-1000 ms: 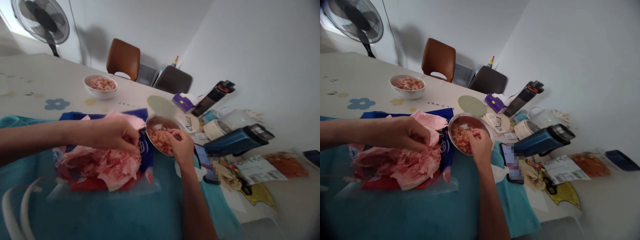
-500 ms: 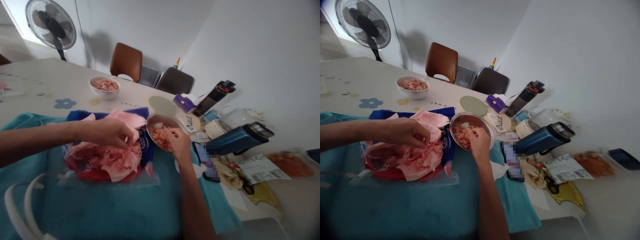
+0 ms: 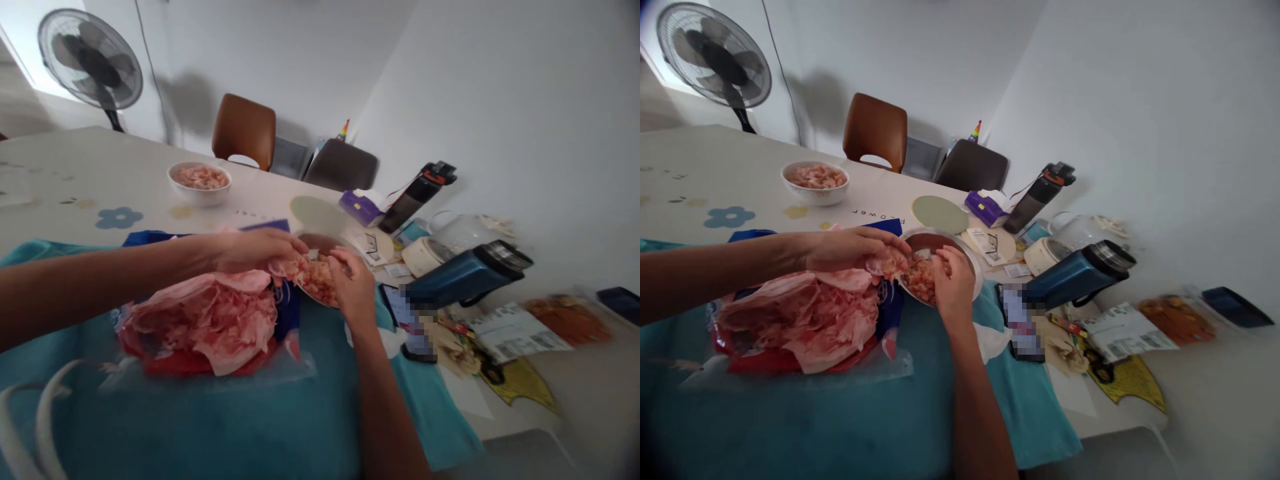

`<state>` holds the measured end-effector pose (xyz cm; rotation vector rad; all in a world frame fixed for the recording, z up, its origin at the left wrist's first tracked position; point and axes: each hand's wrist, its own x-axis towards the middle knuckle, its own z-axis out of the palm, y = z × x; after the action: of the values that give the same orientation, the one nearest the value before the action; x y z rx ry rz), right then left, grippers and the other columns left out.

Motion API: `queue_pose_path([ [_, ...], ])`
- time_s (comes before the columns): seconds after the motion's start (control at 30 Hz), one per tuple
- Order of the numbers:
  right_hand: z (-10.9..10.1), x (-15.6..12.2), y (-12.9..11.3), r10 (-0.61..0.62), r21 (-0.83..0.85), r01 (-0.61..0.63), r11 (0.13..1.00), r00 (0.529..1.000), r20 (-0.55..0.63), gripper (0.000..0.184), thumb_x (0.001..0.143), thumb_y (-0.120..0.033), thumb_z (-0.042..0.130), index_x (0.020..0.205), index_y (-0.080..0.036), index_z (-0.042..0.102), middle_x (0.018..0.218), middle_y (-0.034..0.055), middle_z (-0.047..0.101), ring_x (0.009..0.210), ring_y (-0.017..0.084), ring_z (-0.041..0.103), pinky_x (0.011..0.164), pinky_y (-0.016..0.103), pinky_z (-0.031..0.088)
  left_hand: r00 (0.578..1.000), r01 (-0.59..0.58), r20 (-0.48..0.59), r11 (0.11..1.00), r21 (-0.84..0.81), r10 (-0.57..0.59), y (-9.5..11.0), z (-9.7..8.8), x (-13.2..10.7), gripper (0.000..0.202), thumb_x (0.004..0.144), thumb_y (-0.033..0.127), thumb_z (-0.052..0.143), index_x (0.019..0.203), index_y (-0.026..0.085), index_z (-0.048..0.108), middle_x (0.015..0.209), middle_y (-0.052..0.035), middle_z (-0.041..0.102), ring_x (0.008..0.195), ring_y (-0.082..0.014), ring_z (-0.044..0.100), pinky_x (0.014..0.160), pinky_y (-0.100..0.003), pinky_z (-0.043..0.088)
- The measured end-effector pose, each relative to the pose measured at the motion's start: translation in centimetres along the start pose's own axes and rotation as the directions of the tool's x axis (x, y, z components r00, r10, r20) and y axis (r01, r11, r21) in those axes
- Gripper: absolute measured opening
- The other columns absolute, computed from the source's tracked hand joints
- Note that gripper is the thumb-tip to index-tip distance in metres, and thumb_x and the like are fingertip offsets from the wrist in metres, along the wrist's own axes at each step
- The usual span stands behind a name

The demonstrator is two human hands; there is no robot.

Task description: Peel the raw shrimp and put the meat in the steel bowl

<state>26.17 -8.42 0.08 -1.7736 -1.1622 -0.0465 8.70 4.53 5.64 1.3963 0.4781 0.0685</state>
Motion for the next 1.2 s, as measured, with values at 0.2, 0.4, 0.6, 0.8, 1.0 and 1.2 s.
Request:
queue_pose_path([
  [0.2, -0.4, -0.3, -1.1, 0.195, 0.294, -0.219, 0.930, 0.975, 0.111, 0.032, 0.087, -0.048, 0.058, 0.099, -0.021, 0.071, 0.097, 0.0057, 0.075, 0.089, 0.022, 0.069, 0.085, 0.039, 0.054, 0.990, -0.071, 0.106, 0.971, -0.230, 0.097, 0.2, 0.3, 2.7, 0.036, 0.074, 0.013, 0.071, 0.110, 0.015, 0.067, 0.094, -0.0047, 0.070, 0.077, -0.0138, 0.062, 0.077, -0.030, 0.045],
  [0.4, 0.0, -1.3, -1.9, 0.117, 0.371, -0.149, 0.916, 0.987, 0.110, 0.046, 0.073, -0.037, 0.078, 0.115, -0.027, 0.063, 0.107, 0.0035, 0.071, 0.090, 0.020, 0.068, 0.078, 0.035, 0.057, 0.965, -0.143, 0.162, 0.931, -0.336, 0.206, 0.2, 0.4, 4.2, 0.028, 0.077, 0.011, 0.071, 0.104, 0.014, 0.068, 0.092, -0.0053, 0.073, 0.084, -0.0157, 0.066, 0.080, -0.030, 0.047],
  [0.6, 0.3, -1.7, -1.4, 0.000, 0.196, -0.015, 0.981, 0.997, 0.077, 0.021, 0.083, -0.031, 0.069, 0.103, -0.027, 0.069, 0.098, 0.0023, 0.073, 0.086, 0.018, 0.069, 0.078, 0.034, 0.056, 0.971, -0.137, 0.152, 0.948, -0.288, 0.187, -0.5, 0.4, 4.4, 0.029, 0.078, 0.014, 0.071, 0.107, 0.015, 0.066, 0.087, -0.0029, 0.071, 0.079, -0.0138, 0.066, 0.074, -0.027, 0.047],
  [0.8, 0.0, -1.6, -2.7, 0.174, 0.452, -0.259, 0.853, 0.960, 0.221, 0.004, 0.081, -0.026, 0.069, 0.083, -0.024, 0.066, 0.063, -0.0042, 0.069, 0.055, 0.013, 0.066, 0.055, 0.026, 0.056, 0.974, -0.163, 0.133, 0.977, -0.139, 0.181, -0.9, 0.0, 4.1, 0.046, 0.075, 0.011, 0.072, 0.119, 0.015, 0.060, 0.083, -0.0001, 0.069, 0.077, -0.0133, 0.065, 0.077, -0.029, 0.047],
  [1.0, -0.4, -1.2, -2.9, 0.261, 0.673, -0.488, 0.556, 0.871, 0.416, 0.007, 0.076, -0.024, 0.069, 0.080, -0.021, 0.064, 0.060, -0.0054, 0.066, 0.044, 0.012, 0.061, 0.042, 0.026, 0.055, 0.964, -0.168, 0.174, 0.968, -0.186, 0.201, -0.8, -0.2, 3.7, 0.043, 0.075, 0.009, 0.072, 0.117, 0.015, 0.060, 0.089, -0.0022, 0.071, 0.077, -0.0133, 0.066, 0.080, -0.031, 0.047],
  [1.2, -0.3, -0.9, -3.0, 0.269, 0.724, -0.553, 0.412, 0.833, 0.484, 0.003, 0.072, -0.019, 0.064, 0.074, -0.019, 0.061, 0.060, -0.0061, 0.063, 0.041, 0.010, 0.059, 0.036, 0.022, 0.051, 0.963, -0.151, 0.184, 0.963, -0.225, 0.194, -1.1, -0.5, 3.5, 0.053, 0.074, 0.008, 0.073, 0.124, 0.013, 0.056, 0.085, -0.0029, 0.071, 0.079, -0.0158, 0.067, 0.080, -0.033, 0.047],
])
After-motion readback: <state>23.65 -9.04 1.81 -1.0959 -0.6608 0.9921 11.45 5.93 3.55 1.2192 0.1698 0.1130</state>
